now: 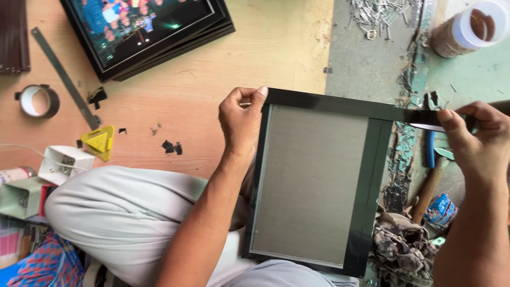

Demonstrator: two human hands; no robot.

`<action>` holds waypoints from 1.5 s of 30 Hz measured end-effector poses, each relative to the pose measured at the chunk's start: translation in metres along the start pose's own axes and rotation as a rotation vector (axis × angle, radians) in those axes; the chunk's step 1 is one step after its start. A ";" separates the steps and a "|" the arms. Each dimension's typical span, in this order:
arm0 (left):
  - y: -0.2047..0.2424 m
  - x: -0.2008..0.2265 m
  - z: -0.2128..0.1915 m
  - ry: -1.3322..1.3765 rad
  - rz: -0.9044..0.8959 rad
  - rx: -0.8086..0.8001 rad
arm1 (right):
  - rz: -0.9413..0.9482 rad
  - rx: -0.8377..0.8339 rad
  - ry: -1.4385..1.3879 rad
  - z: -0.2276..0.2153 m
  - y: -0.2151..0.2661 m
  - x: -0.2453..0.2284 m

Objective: Apply adhesive tape to the edges of a frame backing and clean the glass/surface.

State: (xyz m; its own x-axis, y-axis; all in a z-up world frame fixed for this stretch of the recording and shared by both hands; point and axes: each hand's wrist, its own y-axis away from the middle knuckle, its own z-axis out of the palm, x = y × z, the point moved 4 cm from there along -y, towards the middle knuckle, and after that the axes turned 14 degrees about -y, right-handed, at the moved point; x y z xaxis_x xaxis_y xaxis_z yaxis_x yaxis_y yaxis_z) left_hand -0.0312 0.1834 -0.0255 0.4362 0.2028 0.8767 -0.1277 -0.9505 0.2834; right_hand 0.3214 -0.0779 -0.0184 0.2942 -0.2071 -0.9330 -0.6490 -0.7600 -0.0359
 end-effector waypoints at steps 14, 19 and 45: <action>-0.005 -0.012 0.001 0.076 -0.015 0.001 | -0.066 -0.046 0.056 0.001 0.000 0.008; -0.007 -0.020 0.002 0.167 -0.024 -0.033 | 0.022 -0.044 -0.028 0.025 -0.002 0.019; 0.000 -0.028 0.021 0.876 -0.154 -0.656 | -0.451 -0.447 0.674 0.265 0.053 -0.145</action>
State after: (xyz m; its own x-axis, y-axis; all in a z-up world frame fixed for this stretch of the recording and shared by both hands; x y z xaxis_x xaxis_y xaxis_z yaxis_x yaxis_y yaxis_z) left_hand -0.0250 0.1724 -0.0584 -0.2609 0.6514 0.7124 -0.6869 -0.6438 0.3371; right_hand 0.0583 0.0757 0.0201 0.8901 -0.0424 -0.4537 -0.0845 -0.9938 -0.0729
